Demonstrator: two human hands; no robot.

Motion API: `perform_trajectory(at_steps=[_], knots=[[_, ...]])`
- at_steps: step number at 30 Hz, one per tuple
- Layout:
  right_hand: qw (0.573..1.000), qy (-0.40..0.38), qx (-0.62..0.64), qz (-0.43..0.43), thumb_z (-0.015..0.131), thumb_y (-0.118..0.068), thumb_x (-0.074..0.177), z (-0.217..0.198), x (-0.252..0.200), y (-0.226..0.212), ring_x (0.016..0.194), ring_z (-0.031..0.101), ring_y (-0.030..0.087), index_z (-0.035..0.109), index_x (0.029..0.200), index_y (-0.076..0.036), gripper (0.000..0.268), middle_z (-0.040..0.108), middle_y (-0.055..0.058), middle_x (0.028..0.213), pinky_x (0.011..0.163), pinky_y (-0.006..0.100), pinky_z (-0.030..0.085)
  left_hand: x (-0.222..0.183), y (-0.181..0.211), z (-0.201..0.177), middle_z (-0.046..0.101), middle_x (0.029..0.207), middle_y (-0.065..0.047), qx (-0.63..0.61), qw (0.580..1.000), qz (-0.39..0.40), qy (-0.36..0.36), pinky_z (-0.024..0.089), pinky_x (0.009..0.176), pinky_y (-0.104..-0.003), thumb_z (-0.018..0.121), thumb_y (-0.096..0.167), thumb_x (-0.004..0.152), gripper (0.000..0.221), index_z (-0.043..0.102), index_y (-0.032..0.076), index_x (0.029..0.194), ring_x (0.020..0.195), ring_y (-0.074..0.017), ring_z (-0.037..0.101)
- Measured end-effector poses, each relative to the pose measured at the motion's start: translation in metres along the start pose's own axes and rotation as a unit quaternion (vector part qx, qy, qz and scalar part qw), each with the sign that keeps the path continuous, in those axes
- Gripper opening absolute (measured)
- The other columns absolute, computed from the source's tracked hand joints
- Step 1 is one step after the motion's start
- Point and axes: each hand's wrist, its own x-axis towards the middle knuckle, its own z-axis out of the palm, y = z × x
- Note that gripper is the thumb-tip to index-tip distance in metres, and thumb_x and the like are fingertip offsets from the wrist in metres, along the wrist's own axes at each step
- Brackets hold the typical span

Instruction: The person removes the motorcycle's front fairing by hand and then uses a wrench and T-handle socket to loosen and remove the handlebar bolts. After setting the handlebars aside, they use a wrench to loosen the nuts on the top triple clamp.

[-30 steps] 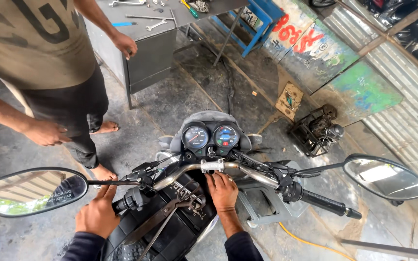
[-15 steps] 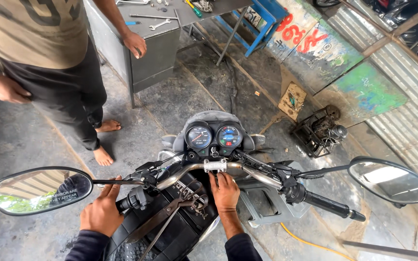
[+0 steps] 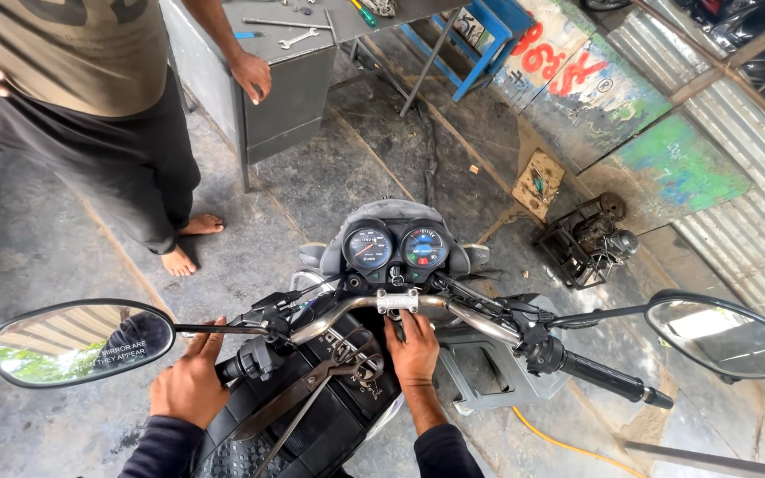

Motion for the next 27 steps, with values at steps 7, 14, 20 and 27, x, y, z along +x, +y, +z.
perform_trajectory(at_steps=[7, 14, 20, 27], knots=[[0.998, 0.016, -0.052, -0.02, 0.082, -0.027, 0.084, -0.003, -0.001, -0.001, 0.083, 0.07, 0.028, 0.074, 0.108, -0.008, 0.032, 0.07, 0.008, 0.098, 0.07, 0.038, 0.058, 0.002, -0.002, 0.008, 0.05, 0.155, 0.005, 0.0, 1.0, -0.002, 0.0, 0.064, 0.078, -0.045, 0.07, 0.004, 0.063, 0.103, 0.036, 0.035, 0.155, 0.09, -0.0359, 0.075], [0.993, -0.049, -0.101, 0.045, 0.075, -0.037, 0.085, -0.004, -0.002, -0.001, 0.088, 0.072, 0.031, 0.076, 0.108, -0.013, 0.032, 0.075, 0.007, 0.1, 0.075, 0.041, 0.058, 0.046, -0.099, 0.192, 0.073, 0.107, -0.008, 0.079, 0.996, -0.005, 0.048, 0.061, 0.083, -0.048, 0.067, 0.025, 0.079, 0.029, 0.067, 0.024, 0.108, 0.091, -0.0337, 0.076], [0.994, 0.078, -0.017, -0.079, 0.08, -0.041, 0.076, 0.173, -0.008, 0.151, 0.073, 0.069, 0.033, 0.077, 0.097, -0.012, 0.036, 0.073, 0.012, 0.086, 0.065, 0.045, 0.056, 0.055, -0.069, 0.122, 0.048, 0.152, -0.011, -0.074, 0.989, 0.081, 0.095, 0.058, 0.085, -0.05, 0.065, 0.003, 0.072, 0.082, 0.048, 0.02, 0.15, 0.1, -0.0413, 0.071], [0.981, 0.036, -0.193, -0.011, 0.082, -0.049, 0.078, 0.029, -0.013, 0.033, 0.067, 0.071, 0.028, 0.077, 0.088, -0.017, 0.034, 0.073, 0.005, 0.077, 0.06, 0.041, 0.056, 0.003, -0.011, 0.015, 0.042, 0.156, -0.005, -0.074, 0.996, 0.046, 0.01, 0.059, 0.083, -0.047, 0.071, 0.002, 0.063, 0.096, 0.042, 0.02, 0.152, 0.099, -0.0389, 0.071]])
